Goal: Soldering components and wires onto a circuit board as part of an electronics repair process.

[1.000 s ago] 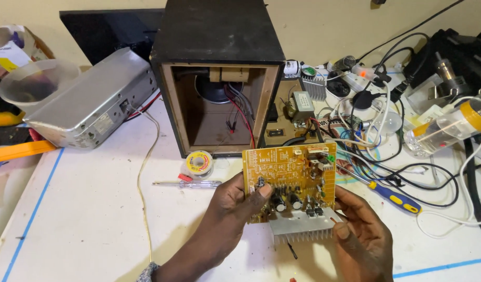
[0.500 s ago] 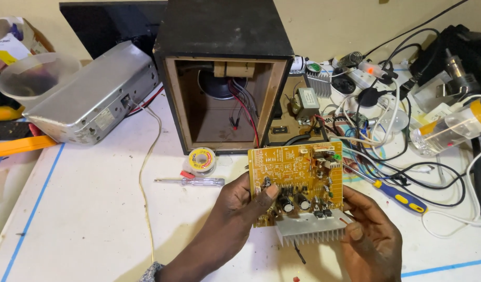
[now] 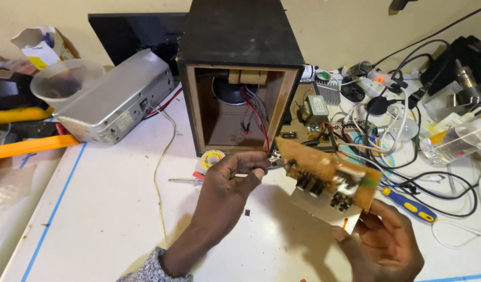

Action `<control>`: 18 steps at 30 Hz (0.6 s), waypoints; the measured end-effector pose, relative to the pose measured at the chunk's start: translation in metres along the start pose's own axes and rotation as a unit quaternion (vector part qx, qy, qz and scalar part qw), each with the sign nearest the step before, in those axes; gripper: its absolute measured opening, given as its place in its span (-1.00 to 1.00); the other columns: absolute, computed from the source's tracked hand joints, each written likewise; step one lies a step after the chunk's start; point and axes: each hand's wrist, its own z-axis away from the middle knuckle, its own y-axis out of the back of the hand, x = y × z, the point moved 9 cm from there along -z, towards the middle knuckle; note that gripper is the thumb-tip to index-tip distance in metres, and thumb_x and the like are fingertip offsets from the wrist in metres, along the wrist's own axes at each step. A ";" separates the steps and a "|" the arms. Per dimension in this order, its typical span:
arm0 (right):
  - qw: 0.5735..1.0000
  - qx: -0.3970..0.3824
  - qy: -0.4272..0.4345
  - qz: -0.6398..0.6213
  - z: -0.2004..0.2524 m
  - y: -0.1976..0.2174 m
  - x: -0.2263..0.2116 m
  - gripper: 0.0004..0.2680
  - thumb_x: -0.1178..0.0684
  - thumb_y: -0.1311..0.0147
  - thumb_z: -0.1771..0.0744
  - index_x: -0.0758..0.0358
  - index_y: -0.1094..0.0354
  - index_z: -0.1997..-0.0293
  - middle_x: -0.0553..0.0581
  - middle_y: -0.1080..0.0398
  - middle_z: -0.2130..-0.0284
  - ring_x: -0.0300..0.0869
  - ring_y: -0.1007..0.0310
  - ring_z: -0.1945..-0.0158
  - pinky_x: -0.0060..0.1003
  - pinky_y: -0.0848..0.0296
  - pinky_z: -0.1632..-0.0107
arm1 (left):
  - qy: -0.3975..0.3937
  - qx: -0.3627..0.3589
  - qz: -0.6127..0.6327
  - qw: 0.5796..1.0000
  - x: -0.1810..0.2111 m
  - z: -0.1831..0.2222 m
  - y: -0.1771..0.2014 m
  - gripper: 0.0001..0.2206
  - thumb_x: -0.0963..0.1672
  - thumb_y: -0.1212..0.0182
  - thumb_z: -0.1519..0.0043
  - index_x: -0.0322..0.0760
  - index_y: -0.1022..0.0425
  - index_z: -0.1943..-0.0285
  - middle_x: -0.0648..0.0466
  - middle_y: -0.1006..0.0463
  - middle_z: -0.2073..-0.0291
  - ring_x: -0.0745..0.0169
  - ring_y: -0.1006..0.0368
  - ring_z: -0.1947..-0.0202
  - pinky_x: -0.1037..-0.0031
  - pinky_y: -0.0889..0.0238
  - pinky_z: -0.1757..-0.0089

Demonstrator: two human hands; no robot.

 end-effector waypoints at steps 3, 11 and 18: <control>0.988 -0.061 0.116 0.083 0.009 -0.014 -0.024 -0.55 0.34 -0.29 -0.13 0.63 -0.31 -0.11 0.48 -0.42 0.03 0.09 -0.54 0.00 -0.15 -0.69 0.02 | -0.122 0.053 -0.029 0.991 0.026 -0.004 0.034 -0.68 -0.35 -0.10 -0.13 -0.26 -0.61 0.00 0.04 -0.74 0.14 0.34 -0.61 0.15 0.54 -0.56 0.16; 0.879 -0.177 0.361 0.255 0.029 -0.044 -0.054 -0.73 0.22 -0.40 -0.23 0.37 -0.49 0.02 0.28 -0.47 0.06 0.00 -0.56 -0.05 -0.15 -0.61 -0.20 | -0.127 0.230 -0.103 0.959 0.049 0.058 0.131 -0.85 -0.28 -0.24 -0.22 -0.39 -0.61 0.06 -0.04 -0.72 0.20 0.26 -0.57 0.29 0.52 -0.52 0.30; 0.847 -0.302 0.318 0.301 0.031 -0.060 -0.035 -0.74 0.14 -0.34 -0.22 0.08 -0.54 0.01 0.11 -0.46 0.01 0.07 -0.46 -0.14 0.00 -0.58 -0.13 | 0.139 -0.126 -0.570 0.800 -0.104 0.112 0.117 -0.65 0.05 0.03 -0.15 0.68 -0.47 -0.08 0.52 -0.33 -0.21 0.39 -0.16 -0.26 0.28 -0.01 -0.20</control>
